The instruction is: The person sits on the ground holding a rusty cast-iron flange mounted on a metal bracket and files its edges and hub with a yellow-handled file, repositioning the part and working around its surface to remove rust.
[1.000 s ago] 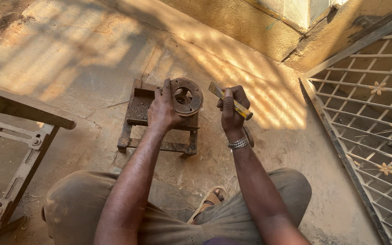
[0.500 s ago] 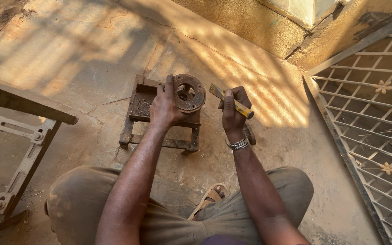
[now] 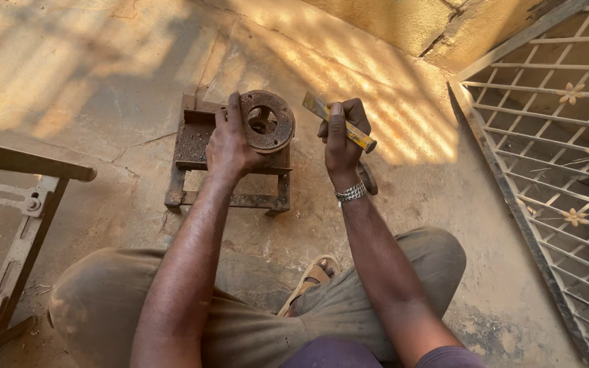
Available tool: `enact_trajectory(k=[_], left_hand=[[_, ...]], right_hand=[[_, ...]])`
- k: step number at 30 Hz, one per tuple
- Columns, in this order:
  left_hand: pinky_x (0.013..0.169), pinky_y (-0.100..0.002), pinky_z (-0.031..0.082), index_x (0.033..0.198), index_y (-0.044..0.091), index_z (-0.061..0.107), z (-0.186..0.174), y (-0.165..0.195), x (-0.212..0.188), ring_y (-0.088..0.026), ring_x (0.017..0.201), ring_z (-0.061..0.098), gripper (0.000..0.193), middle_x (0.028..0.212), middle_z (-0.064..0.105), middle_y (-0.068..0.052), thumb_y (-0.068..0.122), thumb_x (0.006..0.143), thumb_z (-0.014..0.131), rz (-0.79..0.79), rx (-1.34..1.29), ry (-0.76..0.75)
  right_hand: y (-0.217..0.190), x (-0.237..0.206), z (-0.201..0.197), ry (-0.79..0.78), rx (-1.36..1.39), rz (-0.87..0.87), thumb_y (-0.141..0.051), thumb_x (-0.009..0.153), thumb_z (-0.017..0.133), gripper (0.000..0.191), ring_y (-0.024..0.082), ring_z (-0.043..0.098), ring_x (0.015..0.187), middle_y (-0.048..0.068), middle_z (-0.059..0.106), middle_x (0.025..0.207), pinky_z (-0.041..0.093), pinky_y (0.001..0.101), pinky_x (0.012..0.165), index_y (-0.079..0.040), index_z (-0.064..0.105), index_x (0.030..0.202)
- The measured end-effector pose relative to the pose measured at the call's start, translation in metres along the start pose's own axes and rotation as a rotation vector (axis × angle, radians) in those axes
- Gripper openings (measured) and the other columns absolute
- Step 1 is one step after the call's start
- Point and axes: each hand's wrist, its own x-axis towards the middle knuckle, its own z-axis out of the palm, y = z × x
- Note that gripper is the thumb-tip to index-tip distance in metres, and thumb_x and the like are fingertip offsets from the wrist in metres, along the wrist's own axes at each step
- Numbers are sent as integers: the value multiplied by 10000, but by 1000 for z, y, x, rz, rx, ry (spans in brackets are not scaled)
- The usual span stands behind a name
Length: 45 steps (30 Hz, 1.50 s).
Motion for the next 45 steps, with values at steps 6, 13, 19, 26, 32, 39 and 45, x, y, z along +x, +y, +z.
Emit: enact_trajectory(k=[6, 13, 19, 26, 32, 39, 45], left_hand=[[821, -501, 648, 1633, 121, 32, 2, -4, -1, -399, 1004, 694, 1454, 1433, 407, -385, 492, 627, 1013, 56, -7, 8], [836, -566, 610, 1598, 120, -8, 2, -3, 0, -456, 1050, 659, 1506, 1369, 434, -394, 543, 609, 1046, 64, 2, 26], [854, -545, 617, 1609, 136, 33, 3, -6, 3, -452, 1069, 652, 1488, 1331, 468, -360, 454, 577, 1056, 27, -6, -10], [839, -512, 635, 1624, 123, 68, 7, -6, 1, -412, 1048, 675, 1467, 1364, 471, -339, 364, 558, 1047, 25, -20, -14], [845, -534, 617, 1604, 127, 65, 2, -2, 0, -445, 1057, 658, 1471, 1350, 457, -358, 440, 566, 1059, 22, -6, 0], [918, -527, 607, 1620, 157, 17, -5, 4, 1, -423, 1128, 645, 1498, 1401, 438, -339, 470, 559, 1027, -45, 22, -66], [894, -515, 619, 1621, 145, -3, -7, 7, 1, -407, 1097, 653, 1519, 1449, 396, -366, 472, 548, 1022, -28, 0, -62]], right_hand=[[-6, -4, 1, -94, -105, -53, -321, 1093, 590, 290, 83, 578, 578, 20, 606, 700, 488, 243, 504, -98, 575, 908], [-5, 3, 4, -138, -140, 47, -306, 1065, 576, 274, 44, 606, 517, -17, 621, 691, 534, 212, 431, -121, 578, 863], [-11, 4, 2, -246, -498, 93, -298, 1077, 630, 300, 77, 521, 546, 5, 606, 653, 409, 246, 499, -93, 590, 862], [3, -2, 3, -198, -197, 93, -323, 1100, 575, 303, 61, 571, 526, 1, 592, 668, 469, 220, 456, -84, 549, 916], [1, 2, 2, -97, -38, 50, -334, 1093, 586, 300, 66, 571, 534, 2, 581, 659, 481, 231, 469, -91, 564, 918], [-6, 4, 10, -204, -205, 85, -363, 1092, 559, 322, 69, 562, 538, -6, 581, 678, 453, 209, 466, -84, 571, 930], [-1, 14, 14, -105, -48, 53, -377, 1062, 561, 350, 71, 587, 482, -17, 585, 613, 493, 206, 417, -91, 574, 861]])
